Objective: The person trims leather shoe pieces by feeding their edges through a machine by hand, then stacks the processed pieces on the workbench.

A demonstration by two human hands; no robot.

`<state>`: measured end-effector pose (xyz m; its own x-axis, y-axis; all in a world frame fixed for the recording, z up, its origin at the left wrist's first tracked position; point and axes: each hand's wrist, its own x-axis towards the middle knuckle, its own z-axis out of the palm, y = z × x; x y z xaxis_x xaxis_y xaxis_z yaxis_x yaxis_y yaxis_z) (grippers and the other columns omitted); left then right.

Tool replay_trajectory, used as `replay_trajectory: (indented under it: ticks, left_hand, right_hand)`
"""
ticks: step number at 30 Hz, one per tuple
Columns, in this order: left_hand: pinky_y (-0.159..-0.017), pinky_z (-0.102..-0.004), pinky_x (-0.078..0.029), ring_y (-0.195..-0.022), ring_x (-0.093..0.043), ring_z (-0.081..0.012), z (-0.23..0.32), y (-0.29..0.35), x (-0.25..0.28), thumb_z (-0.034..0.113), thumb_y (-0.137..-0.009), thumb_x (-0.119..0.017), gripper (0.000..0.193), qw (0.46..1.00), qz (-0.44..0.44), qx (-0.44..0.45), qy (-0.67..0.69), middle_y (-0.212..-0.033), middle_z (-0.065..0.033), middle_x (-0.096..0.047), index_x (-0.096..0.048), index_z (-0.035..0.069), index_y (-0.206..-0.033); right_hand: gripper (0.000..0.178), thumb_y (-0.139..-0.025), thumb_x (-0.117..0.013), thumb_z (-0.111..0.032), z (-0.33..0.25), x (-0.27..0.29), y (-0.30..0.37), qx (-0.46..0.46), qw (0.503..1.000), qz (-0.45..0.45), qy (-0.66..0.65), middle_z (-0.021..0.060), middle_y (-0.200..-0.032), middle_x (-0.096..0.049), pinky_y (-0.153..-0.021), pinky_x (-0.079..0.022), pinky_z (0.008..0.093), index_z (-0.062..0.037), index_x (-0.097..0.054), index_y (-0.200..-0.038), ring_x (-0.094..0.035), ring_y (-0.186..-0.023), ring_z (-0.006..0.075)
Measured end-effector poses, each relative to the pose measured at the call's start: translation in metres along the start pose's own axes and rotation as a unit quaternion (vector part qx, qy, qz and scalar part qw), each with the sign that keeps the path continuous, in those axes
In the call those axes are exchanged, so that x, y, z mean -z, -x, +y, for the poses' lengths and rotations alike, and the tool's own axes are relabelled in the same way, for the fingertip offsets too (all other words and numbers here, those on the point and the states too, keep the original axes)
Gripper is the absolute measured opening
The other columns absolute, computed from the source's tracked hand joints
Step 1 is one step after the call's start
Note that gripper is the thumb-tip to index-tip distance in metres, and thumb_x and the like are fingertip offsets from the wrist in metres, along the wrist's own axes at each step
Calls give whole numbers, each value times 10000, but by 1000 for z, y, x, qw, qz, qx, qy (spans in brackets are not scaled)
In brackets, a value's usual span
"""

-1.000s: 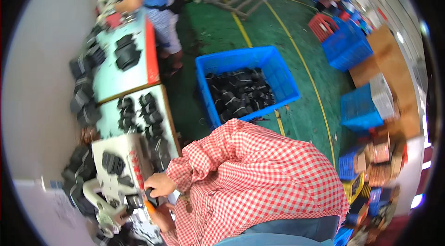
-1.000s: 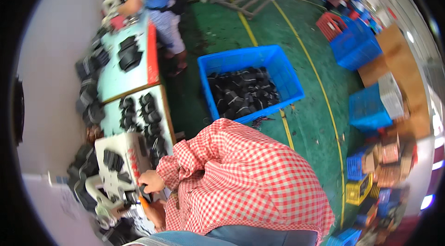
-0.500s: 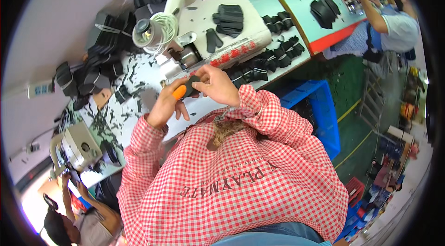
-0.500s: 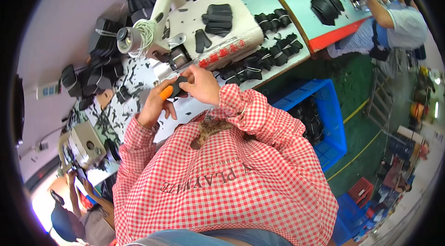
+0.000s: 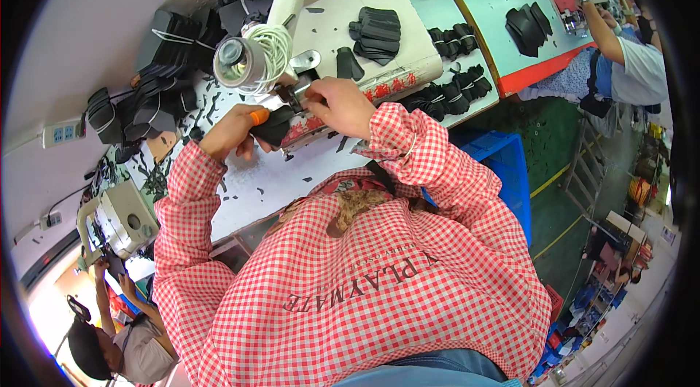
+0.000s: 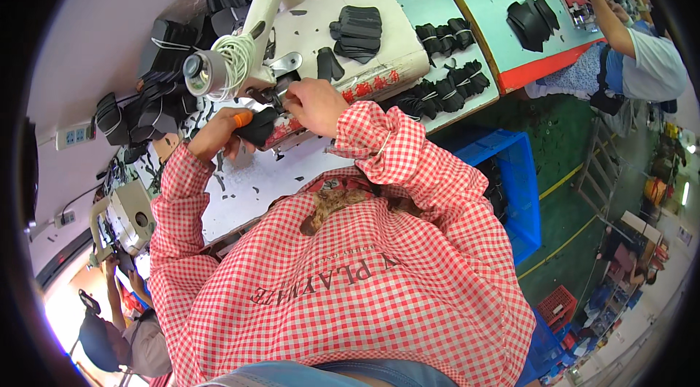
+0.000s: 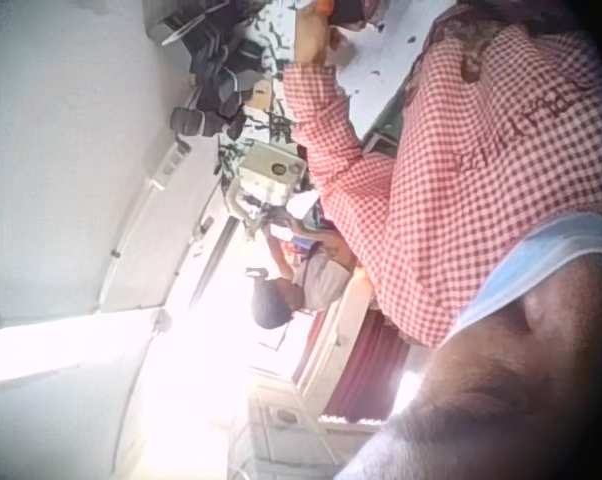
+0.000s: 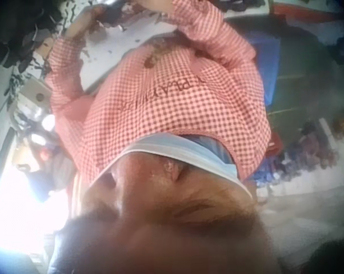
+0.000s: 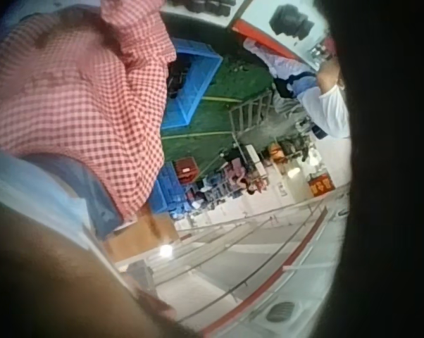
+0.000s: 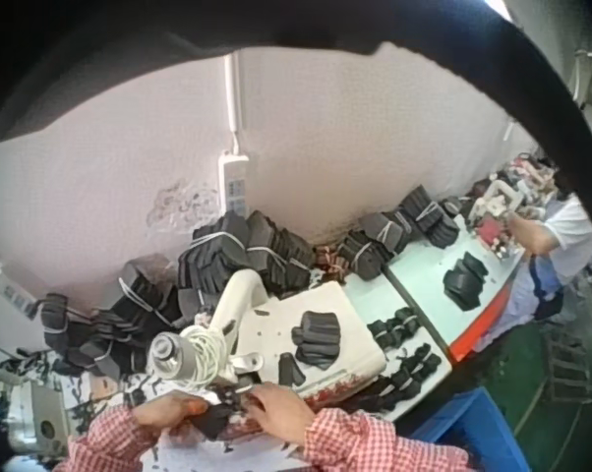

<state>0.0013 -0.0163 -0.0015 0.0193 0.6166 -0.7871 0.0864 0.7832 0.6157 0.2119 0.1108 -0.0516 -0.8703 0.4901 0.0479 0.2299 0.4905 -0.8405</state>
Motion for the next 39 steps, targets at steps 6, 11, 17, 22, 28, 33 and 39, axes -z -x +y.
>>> replay_trajectory:
  ticks: [6,11,17,22,28,33,39]
  left_hand:
    - [-288,-204,-362,-361,-553,-122,-10,-2,1,208,-998,-366,351,999,-22,8,22,-659,-109,-664,-599,-40,-1085]
    - [-293,-203,-372,-368,-558,-120,-2,-2,5,200,-998,-365,339,1000,-17,7,-4,-656,-102,-662,-595,-33,-1091]
    - [-314,-191,-381,-411,-581,-113,22,-4,3,185,-1000,-356,326,1000,-23,15,-2,-681,-89,-671,-550,-13,-1172]
    - [-318,-191,-352,-378,-536,-91,13,-3,8,213,-1003,-338,359,998,-54,14,12,-682,-80,-675,-495,17,-1258]
    - [-304,-208,-375,-363,-545,-126,19,-6,-10,144,-976,-342,303,999,0,-7,42,-703,-129,-682,-561,-29,-1094]
    - [-314,-206,-390,-412,-593,-140,1,-6,3,141,-983,-333,300,999,-6,0,38,-700,-127,-680,-578,-18,-1048]
    - [-303,-210,-386,-438,-621,-161,13,-7,-16,132,-982,-336,324,994,13,-12,104,-754,-148,-695,-525,-35,-1186]
  right_hand:
    - [232,-814,-630,-152,5,45,5,-83,987,4,138,186,-831,-650,-709,-500,440,21,-614,-968,-634,-776,374]
    - [246,-828,-646,-184,-10,53,7,-48,995,23,82,160,-799,-662,-649,-521,372,12,-635,-976,-656,-680,294]
    - [305,-814,-671,-165,-12,29,-2,-102,992,-59,-51,164,-845,-690,-660,-531,315,38,-632,-1038,-679,-704,220]
    - [250,-825,-661,-136,-11,18,-19,-43,994,-66,81,143,-801,-685,-660,-533,314,66,-642,-971,-685,-704,223]
    - [157,-802,-670,-71,10,24,-11,-15,992,-86,-92,113,-781,-675,-622,-523,315,16,-664,-932,-647,-630,215]
    - [161,-840,-640,-64,-1,17,-16,-74,994,-35,-68,142,-823,-675,-582,-503,283,25,-654,-974,-640,-631,160]
    - [198,-846,-626,-49,11,18,-15,-80,971,-150,-171,137,-851,-677,-603,-508,282,18,-649,-1031,-660,-689,138]
